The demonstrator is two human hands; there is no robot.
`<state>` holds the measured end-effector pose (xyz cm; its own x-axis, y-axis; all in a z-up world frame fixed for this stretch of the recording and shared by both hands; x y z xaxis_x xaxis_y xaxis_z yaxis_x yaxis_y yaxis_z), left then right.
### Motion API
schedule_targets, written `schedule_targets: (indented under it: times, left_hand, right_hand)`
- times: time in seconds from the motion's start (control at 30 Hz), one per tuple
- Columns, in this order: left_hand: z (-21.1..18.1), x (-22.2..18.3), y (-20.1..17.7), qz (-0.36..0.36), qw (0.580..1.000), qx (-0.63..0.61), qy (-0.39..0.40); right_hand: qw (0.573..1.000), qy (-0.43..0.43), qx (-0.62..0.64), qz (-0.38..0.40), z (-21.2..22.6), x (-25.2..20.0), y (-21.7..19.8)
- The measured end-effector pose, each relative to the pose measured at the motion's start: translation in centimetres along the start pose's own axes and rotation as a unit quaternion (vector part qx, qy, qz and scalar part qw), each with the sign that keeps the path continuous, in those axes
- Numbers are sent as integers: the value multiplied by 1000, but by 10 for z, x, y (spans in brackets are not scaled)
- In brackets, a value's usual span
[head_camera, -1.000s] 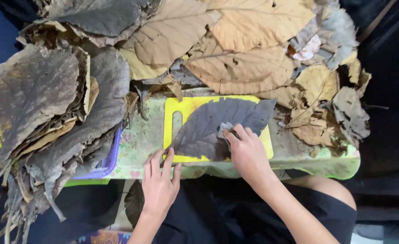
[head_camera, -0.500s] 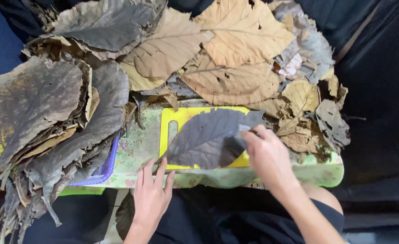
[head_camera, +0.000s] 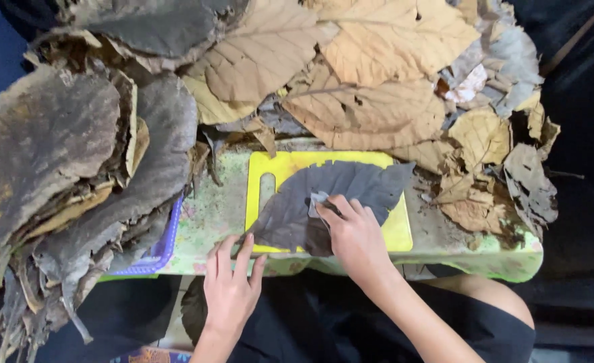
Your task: Wiping dust or debris off large dried leaves using a small cloth on a cutting board.
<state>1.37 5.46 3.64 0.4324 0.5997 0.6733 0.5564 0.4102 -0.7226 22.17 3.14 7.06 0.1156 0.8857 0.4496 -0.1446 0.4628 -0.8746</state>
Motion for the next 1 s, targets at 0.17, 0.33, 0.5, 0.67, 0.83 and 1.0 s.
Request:
schedule_targets:
  times: [0.17,0.33,0.5,0.67,0.83,1.0]
  left_hand:
    - [-1,4,-3,-3,1000,-11,4]
    - [-3,5,-3,-10,1000,-12,10]
    - [-6,1,-8,-23,1000,-12,6]
    - [-8,-1,-8,-33,999,-22,2]
    - [-9,0,-10,-35,999,-19,5]
    - [-4,-1,-6,-23,1000,3,-4]
  right_hand:
    - [1000,12,-16,0,-6,-6,-14]
    - [998,26,-57,-8,-31,-22,-29]
    - [996,55,-75,-8,-57,-37,-41]
    - [994,42,-103,9,-49,-13,-43]
    - [999,25,32,-33,2,10,-60]
    - [994,-5,108,-22,-3,-4,-24]
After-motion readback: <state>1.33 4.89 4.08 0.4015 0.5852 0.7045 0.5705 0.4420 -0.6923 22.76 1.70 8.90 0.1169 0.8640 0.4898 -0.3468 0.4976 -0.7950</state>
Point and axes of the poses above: each hand's wrist, its own x-axis towards the middle knuckle, its own y-axis out of the palm, z = x × y, the point moved 7 cm from there along x, towards the middle knuckle, and after that the axes turned 5 degrees about y, right-handed, at the moved point
